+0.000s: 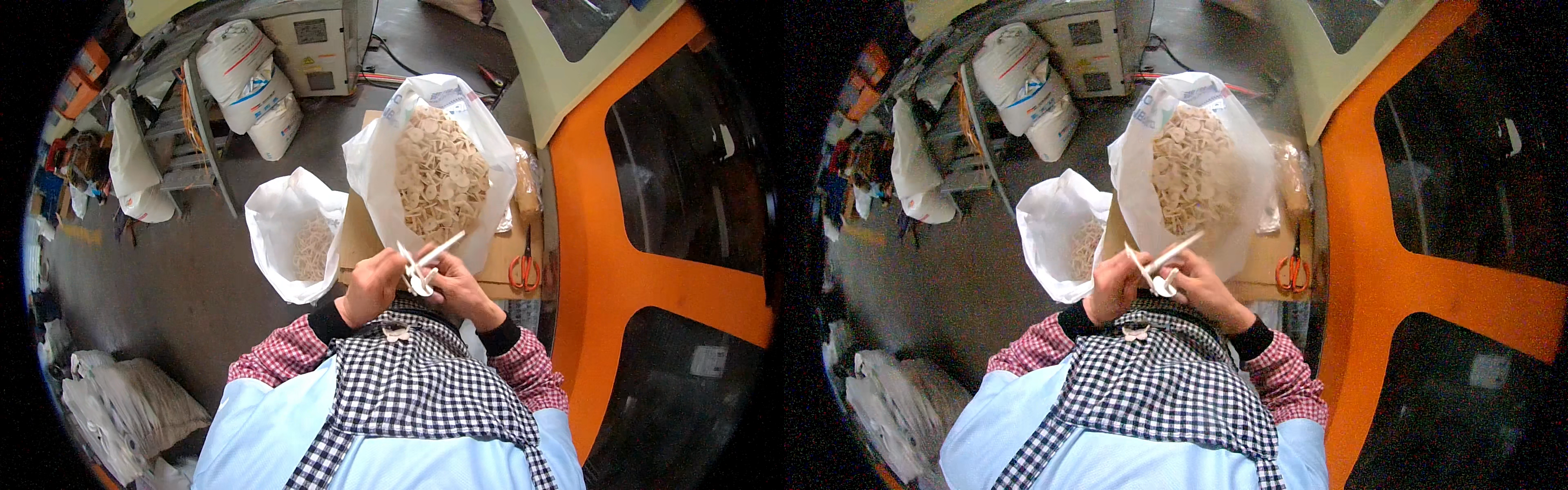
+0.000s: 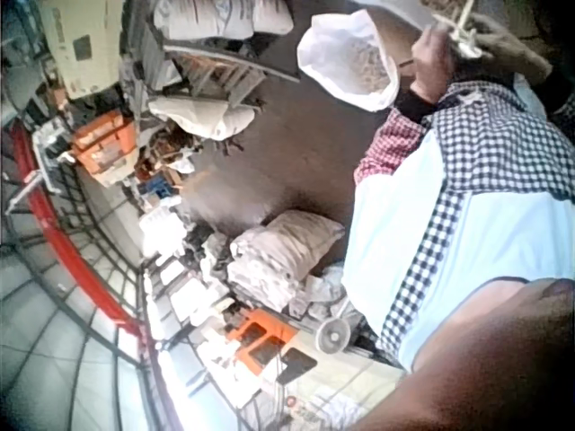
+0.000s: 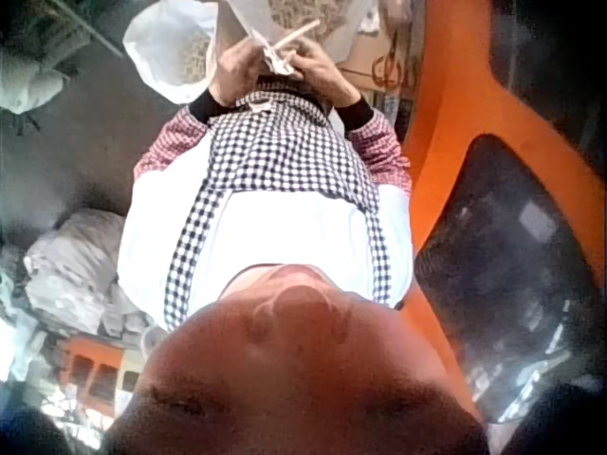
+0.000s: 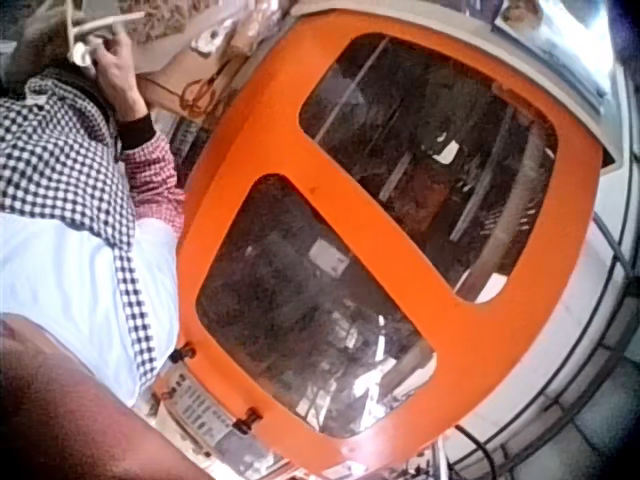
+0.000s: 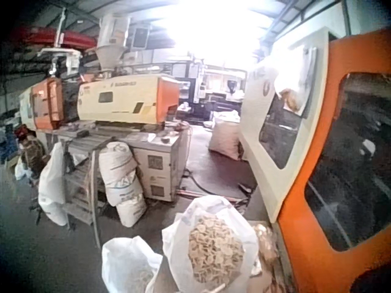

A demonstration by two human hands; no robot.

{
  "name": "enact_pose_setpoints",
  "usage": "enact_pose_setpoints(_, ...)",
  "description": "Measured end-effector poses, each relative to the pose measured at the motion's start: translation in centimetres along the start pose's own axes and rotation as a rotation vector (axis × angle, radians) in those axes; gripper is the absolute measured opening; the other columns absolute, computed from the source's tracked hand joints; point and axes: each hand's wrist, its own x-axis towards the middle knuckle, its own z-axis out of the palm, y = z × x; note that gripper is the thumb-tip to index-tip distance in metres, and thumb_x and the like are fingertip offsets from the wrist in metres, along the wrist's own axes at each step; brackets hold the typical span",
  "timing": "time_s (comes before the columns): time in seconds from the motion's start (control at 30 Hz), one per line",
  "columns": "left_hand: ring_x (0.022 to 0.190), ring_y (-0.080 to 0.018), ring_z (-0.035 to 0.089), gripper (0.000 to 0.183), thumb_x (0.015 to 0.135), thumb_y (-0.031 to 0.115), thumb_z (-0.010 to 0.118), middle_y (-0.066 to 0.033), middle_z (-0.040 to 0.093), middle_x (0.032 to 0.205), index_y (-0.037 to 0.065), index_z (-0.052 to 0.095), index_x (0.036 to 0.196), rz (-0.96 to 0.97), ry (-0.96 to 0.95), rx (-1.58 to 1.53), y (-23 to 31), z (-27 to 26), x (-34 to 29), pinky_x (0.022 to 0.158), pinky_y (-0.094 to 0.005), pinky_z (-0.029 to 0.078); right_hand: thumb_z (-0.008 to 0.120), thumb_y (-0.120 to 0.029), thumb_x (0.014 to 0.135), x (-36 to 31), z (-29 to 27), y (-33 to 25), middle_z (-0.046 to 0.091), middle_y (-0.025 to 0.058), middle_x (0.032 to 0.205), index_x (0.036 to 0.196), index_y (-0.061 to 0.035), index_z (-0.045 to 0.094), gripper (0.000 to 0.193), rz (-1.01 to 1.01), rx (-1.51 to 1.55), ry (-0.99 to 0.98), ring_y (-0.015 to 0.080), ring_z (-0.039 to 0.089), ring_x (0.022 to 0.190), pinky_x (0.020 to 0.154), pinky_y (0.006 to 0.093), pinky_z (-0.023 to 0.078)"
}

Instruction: The person assembles small white plastic components by hand, snapping circular pieces onto a central hub. They repeatedly move between a workbench and an orange industrial machine, placing the assembled units into a hopper on the machine. The person also handles large white sacks and a plastic scoop, transferring materials between them.

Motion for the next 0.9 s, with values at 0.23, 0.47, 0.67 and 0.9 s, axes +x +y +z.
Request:
enact_pose_setpoints(0.23, 0.052, -0.0046, 0.048, 0.019, 0.094, 0.019, 0.052, -0.0003, 0.055, 0.067, 0.001, 0.056, 0.089, -0.798, 0.156, -0.743, -0.4, 0.8, -0.1, 0.044, -0.0182, 0.038, 0.048, -0.023, 0.095, -0.9, 1.3, 0.9, 0.060, 0.0048, 0.082, 0.107, 0.0020, 0.056, 0.029, -0.300, -0.349, 0.130, 0.0114, 0.058, 0.071, 0.063, 0.0228, 0.046)
enact_pose_setpoints(0.47, 0.069, -0.0243, 0.060, 0.026, 0.073, 0.002, 0.060, -0.0129, 0.058, 0.083, -0.005, 0.059, 0.098, 0.531, -0.083, 0.252, -0.8, -1.4, -0.7, 0.057, -0.0313, 0.050, 0.045, -0.030, 0.094, 3.8, -2.0, 1.4, 0.048, -0.0009, 0.056, 0.069, 0.0000, 0.055, 0.041, -0.276, -0.639, 0.441, 0.0071, 0.038, 0.048, 0.043, 0.0256, 0.031)
enact_pose_setpoints(0.67, 0.078, -0.0324, 0.060, 0.027, 0.078, -0.001, 0.053, -0.0179, 0.058, 0.094, 0.001, 0.056, 0.105, -0.273, 0.319, 0.441, -4.9, -8.6, -3.5, 0.066, -0.0376, 0.050, 0.053, -0.037, 0.089, 8.4, -10.0, 1.0, 0.061, 0.0160, 0.070, 0.090, 0.0058, 0.062, 0.044, -0.268, -0.957, 0.888, 0.0255, 0.060, 0.066, 0.062, 0.0372, 0.046)
enact_pose_setpoints(0.9, 0.088, -0.0405, 0.057, 0.033, 0.080, 0.008, 0.058, -0.0213, 0.057, 0.094, 0.002, 0.051, 0.112, -0.730, -0.024, 0.816, -17.2, -11.6, -14.8, 0.073, -0.0458, 0.047, 0.059, -0.020, 0.085, 5.2, -8.1, 0.4, 0.065, 0.0161, 0.082, 0.099, 0.0023, 0.063, 0.026, -0.261, -0.977, 0.805, 0.0234, 0.063, 0.071, 0.064, 0.0319, 0.048)
